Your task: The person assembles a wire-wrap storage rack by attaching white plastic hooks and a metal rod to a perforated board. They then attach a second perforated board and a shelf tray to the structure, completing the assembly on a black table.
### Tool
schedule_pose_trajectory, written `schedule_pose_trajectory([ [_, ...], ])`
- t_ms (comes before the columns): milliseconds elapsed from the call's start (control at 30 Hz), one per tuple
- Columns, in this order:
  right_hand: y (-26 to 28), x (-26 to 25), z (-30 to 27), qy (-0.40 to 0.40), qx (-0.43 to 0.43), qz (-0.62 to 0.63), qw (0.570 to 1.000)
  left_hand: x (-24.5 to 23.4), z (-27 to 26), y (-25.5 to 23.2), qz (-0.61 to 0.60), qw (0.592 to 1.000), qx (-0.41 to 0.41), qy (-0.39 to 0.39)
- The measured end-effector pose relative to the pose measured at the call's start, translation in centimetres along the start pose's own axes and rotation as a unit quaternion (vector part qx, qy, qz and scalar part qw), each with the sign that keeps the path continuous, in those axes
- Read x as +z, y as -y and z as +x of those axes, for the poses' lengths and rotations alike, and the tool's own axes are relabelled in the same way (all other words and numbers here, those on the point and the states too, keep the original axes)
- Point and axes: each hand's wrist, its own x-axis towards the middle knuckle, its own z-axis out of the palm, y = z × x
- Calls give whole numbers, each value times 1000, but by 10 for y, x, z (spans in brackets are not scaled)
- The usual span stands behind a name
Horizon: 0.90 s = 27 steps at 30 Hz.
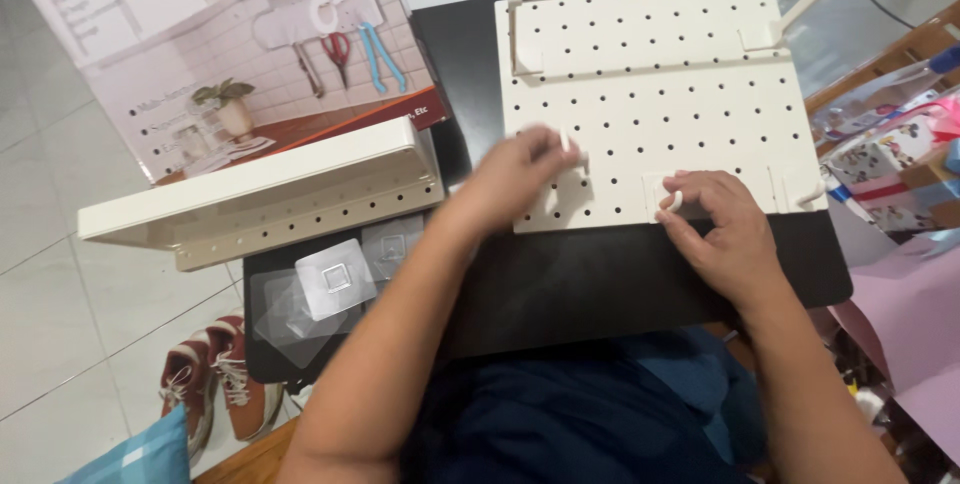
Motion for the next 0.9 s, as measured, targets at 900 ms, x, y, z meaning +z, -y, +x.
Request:
schedule_pose_trajectory([
  [900,-3,1,-1,-4,-1,6,1000,6,-64,5,165,971,148,-85],
])
